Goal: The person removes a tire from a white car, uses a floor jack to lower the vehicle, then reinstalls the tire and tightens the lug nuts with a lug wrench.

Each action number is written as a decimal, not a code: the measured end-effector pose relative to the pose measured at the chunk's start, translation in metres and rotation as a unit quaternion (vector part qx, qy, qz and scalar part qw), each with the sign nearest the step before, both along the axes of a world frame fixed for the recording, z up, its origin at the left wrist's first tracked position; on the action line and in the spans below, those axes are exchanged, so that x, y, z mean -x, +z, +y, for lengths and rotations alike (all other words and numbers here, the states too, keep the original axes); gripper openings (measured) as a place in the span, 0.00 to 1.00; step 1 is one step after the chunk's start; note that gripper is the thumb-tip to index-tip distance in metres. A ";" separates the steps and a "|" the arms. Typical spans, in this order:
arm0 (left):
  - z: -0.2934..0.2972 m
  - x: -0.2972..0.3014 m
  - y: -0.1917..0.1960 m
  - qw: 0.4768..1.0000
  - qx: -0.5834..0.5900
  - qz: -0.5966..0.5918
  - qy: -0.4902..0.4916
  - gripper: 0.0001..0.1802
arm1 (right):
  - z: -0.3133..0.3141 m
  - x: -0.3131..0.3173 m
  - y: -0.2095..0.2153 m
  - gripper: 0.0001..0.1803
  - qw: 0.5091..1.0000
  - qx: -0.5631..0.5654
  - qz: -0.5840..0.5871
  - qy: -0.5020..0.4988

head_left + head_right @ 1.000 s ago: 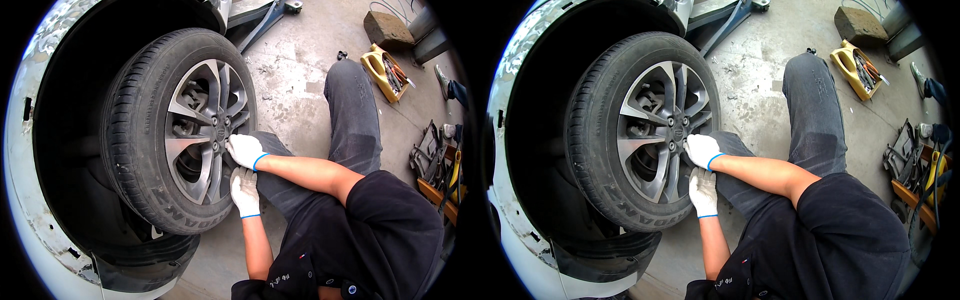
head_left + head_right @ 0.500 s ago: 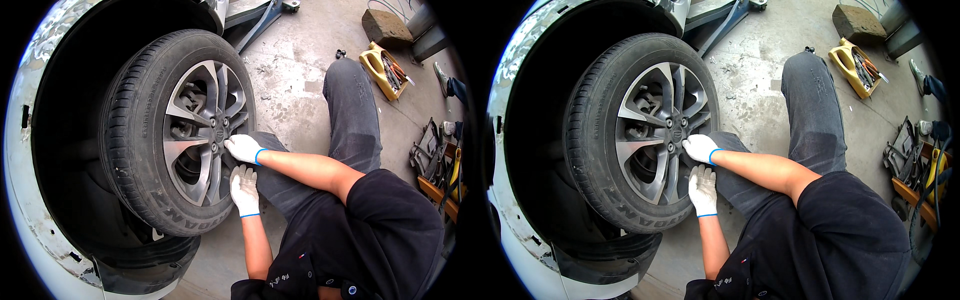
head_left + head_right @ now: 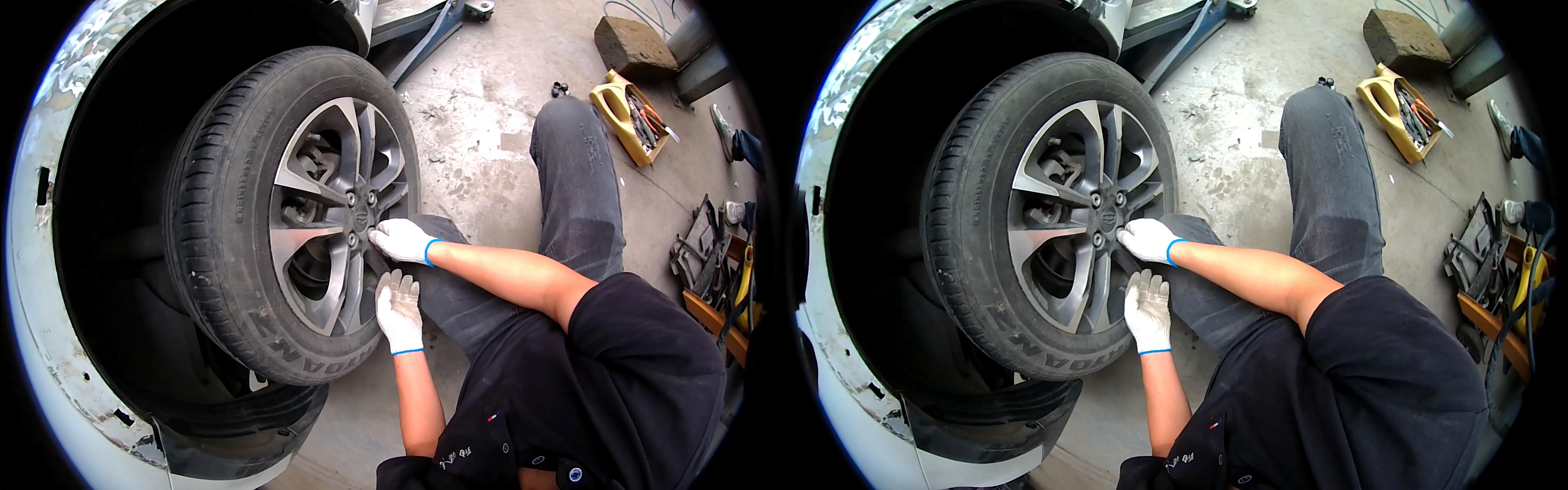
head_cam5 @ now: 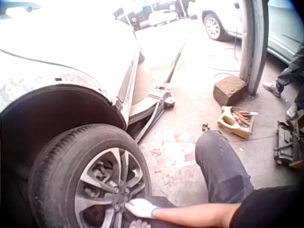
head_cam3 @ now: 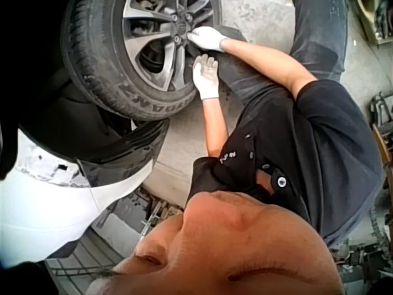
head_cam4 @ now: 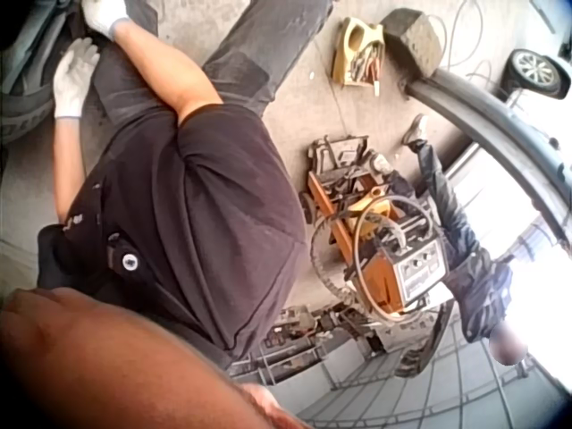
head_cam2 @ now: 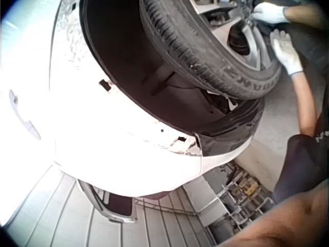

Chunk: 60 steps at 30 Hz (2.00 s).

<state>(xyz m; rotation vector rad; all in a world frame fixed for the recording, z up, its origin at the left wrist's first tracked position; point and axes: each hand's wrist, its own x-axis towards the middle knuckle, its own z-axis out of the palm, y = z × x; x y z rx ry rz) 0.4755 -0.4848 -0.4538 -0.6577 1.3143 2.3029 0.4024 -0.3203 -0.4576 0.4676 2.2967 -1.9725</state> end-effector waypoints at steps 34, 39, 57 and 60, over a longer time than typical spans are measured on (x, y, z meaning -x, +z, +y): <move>-0.008 -0.004 0.003 1.000 0.005 -0.005 0.022 0.22 | -0.010 0.003 0.009 0.25 0.988 0.070 -0.104 -0.085; -0.009 -0.003 0.002 1.000 0.007 -0.007 0.023 0.22 | -0.007 0.002 0.006 0.26 0.994 0.014 -0.086 -0.070; -0.013 0.019 -0.016 0.998 0.053 0.002 -0.045 0.27 | 0.023 0.007 0.051 0.17 0.960 -0.227 0.163 -0.013; -0.015 0.027 -0.019 0.984 0.169 0.036 -0.050 0.29 | 0.083 0.021 0.151 0.20 0.966 -0.050 0.238 -0.088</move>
